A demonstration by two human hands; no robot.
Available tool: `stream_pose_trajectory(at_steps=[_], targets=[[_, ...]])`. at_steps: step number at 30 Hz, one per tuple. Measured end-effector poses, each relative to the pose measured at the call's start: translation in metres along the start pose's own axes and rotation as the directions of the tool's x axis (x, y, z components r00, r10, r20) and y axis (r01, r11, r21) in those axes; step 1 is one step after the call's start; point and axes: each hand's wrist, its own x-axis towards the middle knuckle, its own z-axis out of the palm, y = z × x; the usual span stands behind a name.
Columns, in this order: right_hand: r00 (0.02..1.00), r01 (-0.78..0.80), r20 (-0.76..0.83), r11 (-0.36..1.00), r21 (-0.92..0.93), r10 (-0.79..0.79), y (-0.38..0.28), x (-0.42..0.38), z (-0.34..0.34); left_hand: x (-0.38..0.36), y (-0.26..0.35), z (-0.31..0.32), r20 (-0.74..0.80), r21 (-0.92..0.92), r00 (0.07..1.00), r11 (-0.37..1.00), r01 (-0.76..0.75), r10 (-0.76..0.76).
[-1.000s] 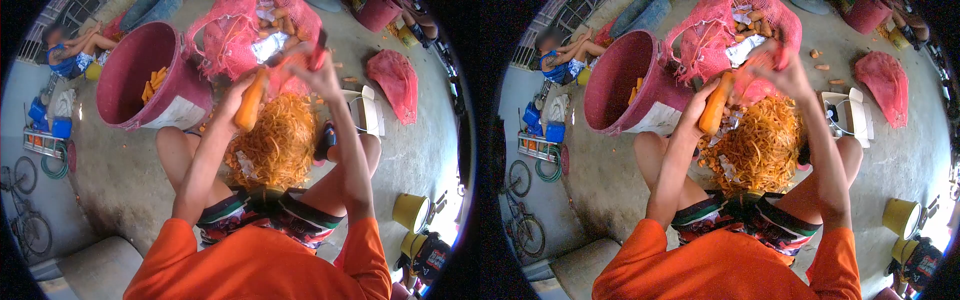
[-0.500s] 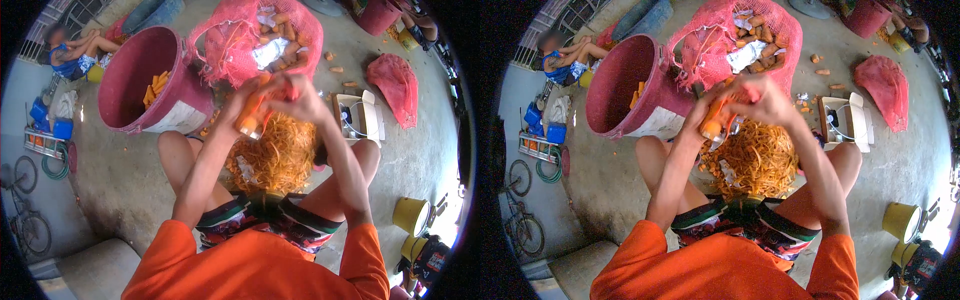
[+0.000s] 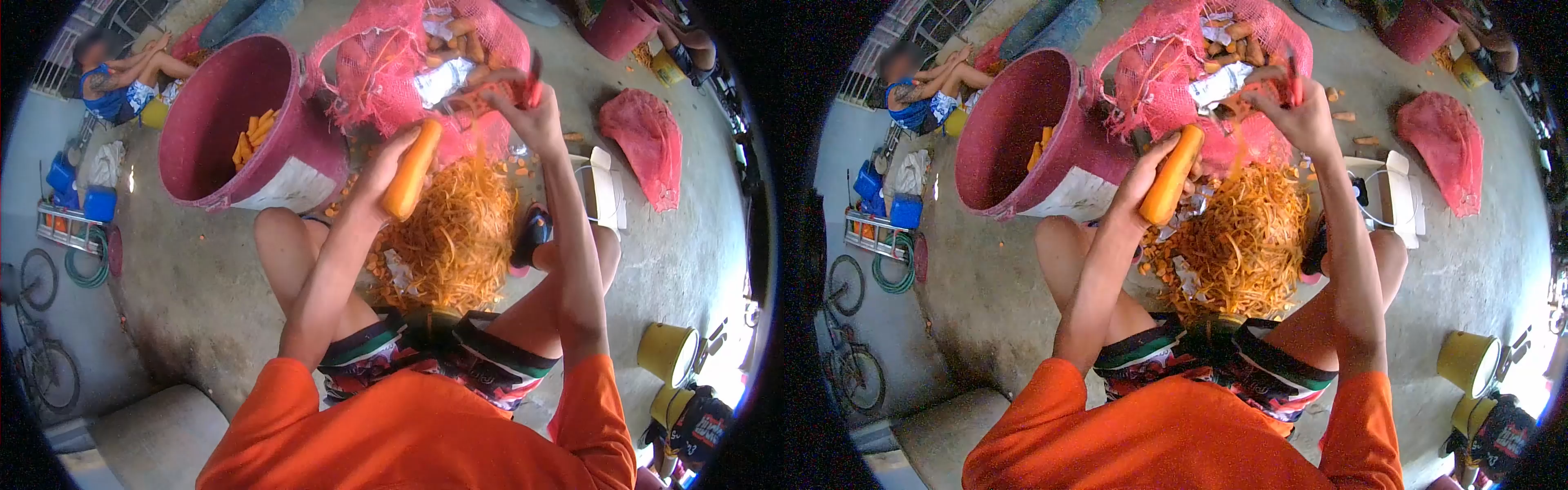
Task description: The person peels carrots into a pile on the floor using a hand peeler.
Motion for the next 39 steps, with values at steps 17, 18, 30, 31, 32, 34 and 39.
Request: stream_pose_trajectory(at_steps=[17,18,30,31,32,34,39], targets=[[0.926,0.146,0.370,0.972,-0.183,-0.069,-0.047,-0.024,0.048,0.008,-0.003,0.007,0.002,-0.101,0.997,0.992,-0.078,0.078],[0.974,0.018,0.228,0.993,-0.114,0.008,-0.037,-0.023,0.043,0.002,-0.004,0.004,0.030,-0.031,0.997,0.997,-0.066,0.067],[0.986,-0.017,0.165,0.993,-0.115,0.036,-0.030,-0.016,0.033,0.003,-0.008,-0.002,0.086,0.005,0.987,0.991,-0.134,0.133],[0.976,-0.217,0.016,0.973,-0.077,0.219,-0.022,-0.008,0.018,0.004,-0.007,-0.007,0.090,0.001,0.987,0.991,-0.132,0.132],[0.975,-0.221,0.017,0.972,-0.082,0.223,-0.014,-0.008,0.011,0.003,-0.008,-0.013,0.105,-0.008,0.993,0.998,-0.057,0.058],[0.996,-0.062,-0.061,0.996,0.057,0.066,-0.003,-0.002,0.005,0.003,-0.004,-0.019,0.138,-0.025,0.990,0.999,0.038,-0.035],[0.949,0.227,0.249,0.967,-0.121,-0.191,-0.047,-0.018,0.050,0.015,-0.004,-0.006,-0.001,-0.010,0.994,0.994,-0.107,0.107]])
